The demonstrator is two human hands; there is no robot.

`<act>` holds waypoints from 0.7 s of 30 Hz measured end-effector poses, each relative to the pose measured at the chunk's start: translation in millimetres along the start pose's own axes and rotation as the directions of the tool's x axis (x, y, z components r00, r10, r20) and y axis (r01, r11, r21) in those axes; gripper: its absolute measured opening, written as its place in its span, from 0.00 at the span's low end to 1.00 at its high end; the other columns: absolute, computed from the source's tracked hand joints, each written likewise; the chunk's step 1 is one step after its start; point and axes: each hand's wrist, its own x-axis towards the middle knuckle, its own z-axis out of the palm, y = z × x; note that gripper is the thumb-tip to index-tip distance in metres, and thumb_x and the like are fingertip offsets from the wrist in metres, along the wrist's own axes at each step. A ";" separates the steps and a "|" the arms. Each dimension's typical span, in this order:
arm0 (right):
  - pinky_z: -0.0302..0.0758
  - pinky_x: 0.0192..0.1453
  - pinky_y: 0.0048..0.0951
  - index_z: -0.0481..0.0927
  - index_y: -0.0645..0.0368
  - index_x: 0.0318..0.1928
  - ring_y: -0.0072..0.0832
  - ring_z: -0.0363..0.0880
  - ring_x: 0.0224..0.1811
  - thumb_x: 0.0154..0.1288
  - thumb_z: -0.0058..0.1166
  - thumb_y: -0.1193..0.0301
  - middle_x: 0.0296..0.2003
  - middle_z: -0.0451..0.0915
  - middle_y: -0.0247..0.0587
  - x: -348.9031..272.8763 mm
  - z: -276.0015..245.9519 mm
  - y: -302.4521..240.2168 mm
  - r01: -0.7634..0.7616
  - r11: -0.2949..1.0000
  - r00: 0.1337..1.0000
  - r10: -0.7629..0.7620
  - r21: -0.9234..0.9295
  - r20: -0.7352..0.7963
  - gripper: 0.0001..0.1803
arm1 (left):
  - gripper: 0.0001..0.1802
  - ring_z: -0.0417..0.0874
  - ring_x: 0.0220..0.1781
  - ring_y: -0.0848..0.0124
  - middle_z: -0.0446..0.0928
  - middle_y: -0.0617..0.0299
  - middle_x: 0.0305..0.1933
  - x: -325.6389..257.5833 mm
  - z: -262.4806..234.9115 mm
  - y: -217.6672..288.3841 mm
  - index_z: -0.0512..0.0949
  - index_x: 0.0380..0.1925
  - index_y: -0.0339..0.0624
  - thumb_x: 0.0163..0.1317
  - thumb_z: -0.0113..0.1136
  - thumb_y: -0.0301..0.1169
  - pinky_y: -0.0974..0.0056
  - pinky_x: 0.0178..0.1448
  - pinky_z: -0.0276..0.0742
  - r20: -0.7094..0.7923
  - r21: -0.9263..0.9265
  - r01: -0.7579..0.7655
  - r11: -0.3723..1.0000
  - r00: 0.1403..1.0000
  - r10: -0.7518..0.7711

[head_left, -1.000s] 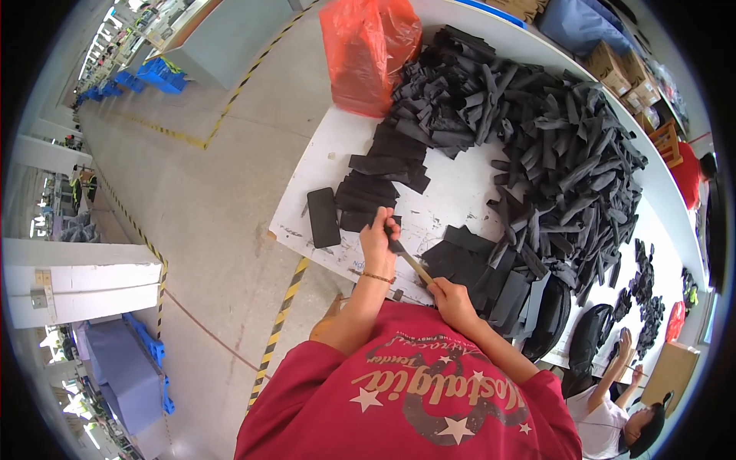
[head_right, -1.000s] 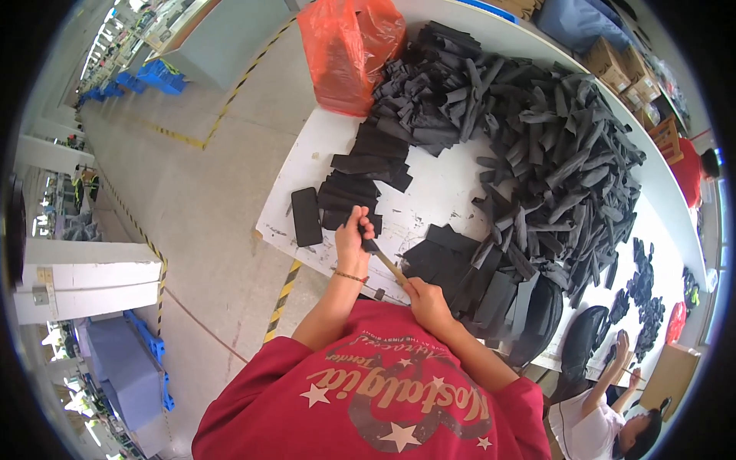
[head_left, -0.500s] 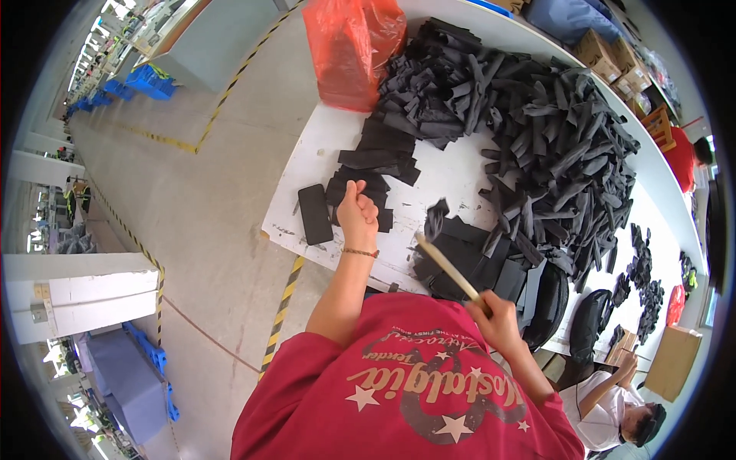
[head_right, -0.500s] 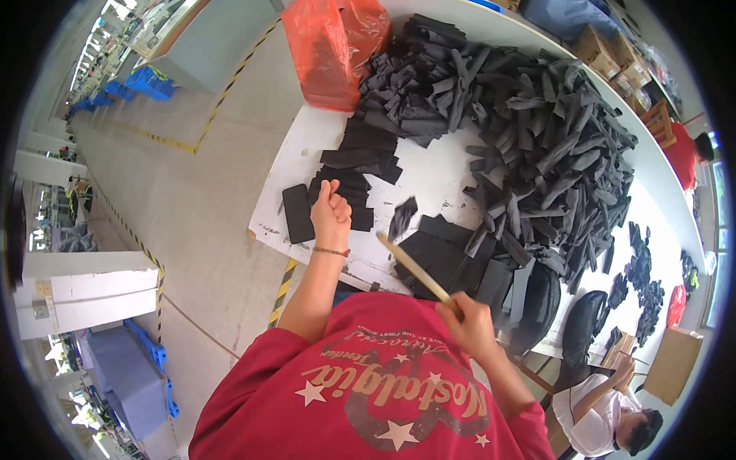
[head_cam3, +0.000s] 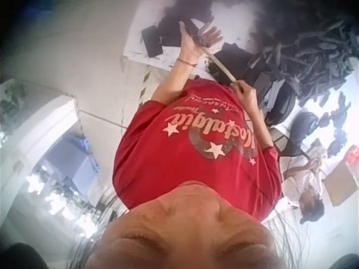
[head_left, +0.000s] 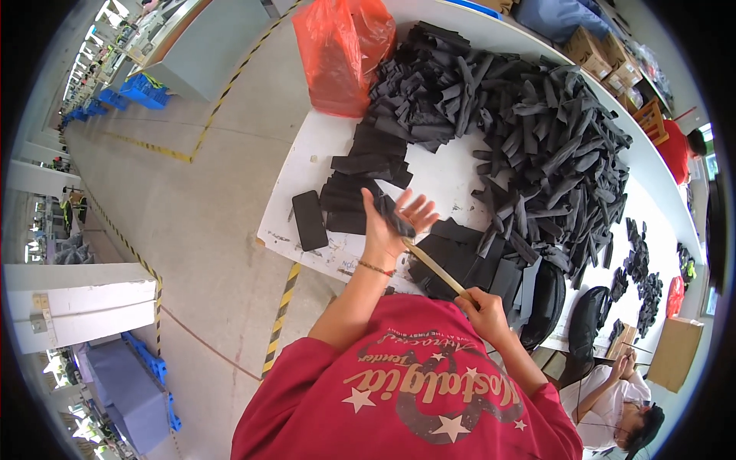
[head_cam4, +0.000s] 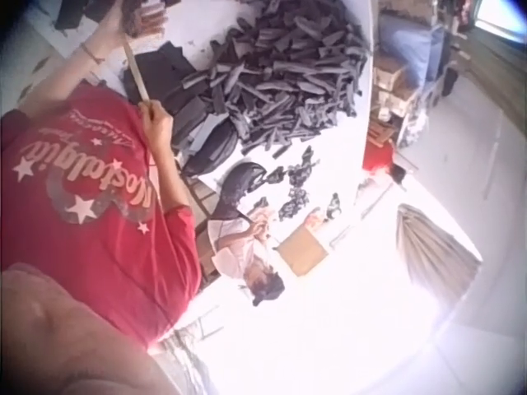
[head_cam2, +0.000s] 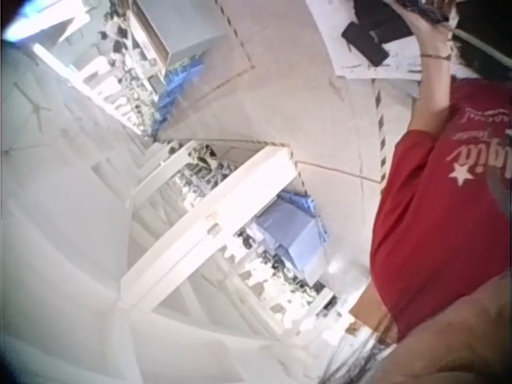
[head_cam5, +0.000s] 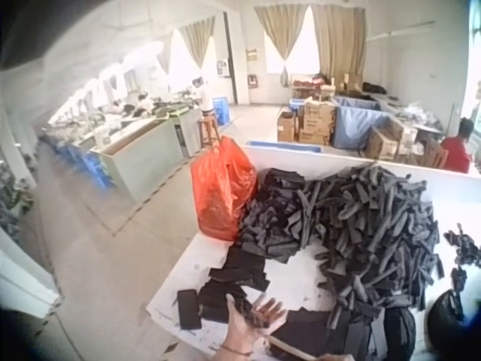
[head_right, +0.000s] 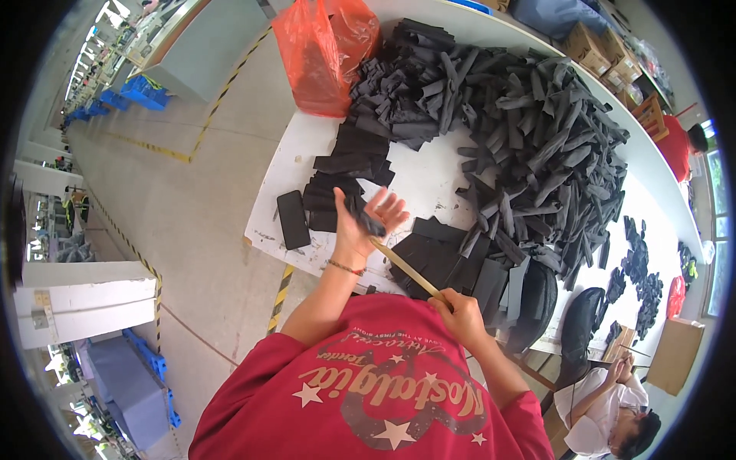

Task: Apply adhesive to black foam strips and join them together on a manufacturing workbench.

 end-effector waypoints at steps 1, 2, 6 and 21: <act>0.71 0.27 0.29 0.80 0.64 0.36 0.29 0.77 0.20 0.62 0.60 0.70 0.22 0.80 0.47 -1.0 1.3 1.7 0.003 1.000 1.000 -0.003 -0.001 -0.002 0.09 | 0.49 0.80 0.42 0.45 0.77 0.40 0.42 2.6 3.5 9.0 0.74 0.49 0.40 0.47 0.53 0.75 0.39 0.54 0.75 0.041 0.051 -0.040 0.998 0.998 0.038; 0.69 0.26 0.28 0.79 0.66 0.35 0.24 0.72 0.20 0.62 0.60 0.71 0.20 0.77 0.45 -2.0 2.4 3.1 -0.003 1.000 1.000 0.003 0.011 -0.021 0.09 | 0.48 0.81 0.38 0.50 0.78 0.44 0.38 3.4 6.2 16.7 0.75 0.48 0.41 0.47 0.52 0.76 0.46 0.50 0.80 0.083 0.100 -0.082 0.992 0.994 0.074; 0.67 0.25 0.25 0.78 0.66 0.33 0.17 0.67 0.20 0.63 0.60 0.72 0.17 0.74 0.39 -1.1 2.9 2.0 0.001 1.000 0.999 -0.001 0.000 -0.037 0.09 | 0.27 0.77 0.23 0.68 0.77 0.56 0.27 25.3 -27.1 55.5 0.74 0.41 0.42 0.66 0.51 0.57 0.67 0.31 0.77 0.547 0.043 0.072 0.997 0.833 -0.083; 0.70 0.29 0.32 0.77 0.64 0.36 0.32 0.71 0.22 0.57 0.63 0.75 0.23 0.73 0.44 108.7 52.6 -56.0 0.316 0.944 0.839 -0.232 0.094 -0.492 0.09 | 0.25 0.76 0.58 0.54 0.74 0.46 0.57 -15.5 26.4 -37.0 0.73 0.33 0.39 0.75 0.33 0.46 0.53 0.58 0.73 0.144 0.459 -0.194 0.867 0.979 0.143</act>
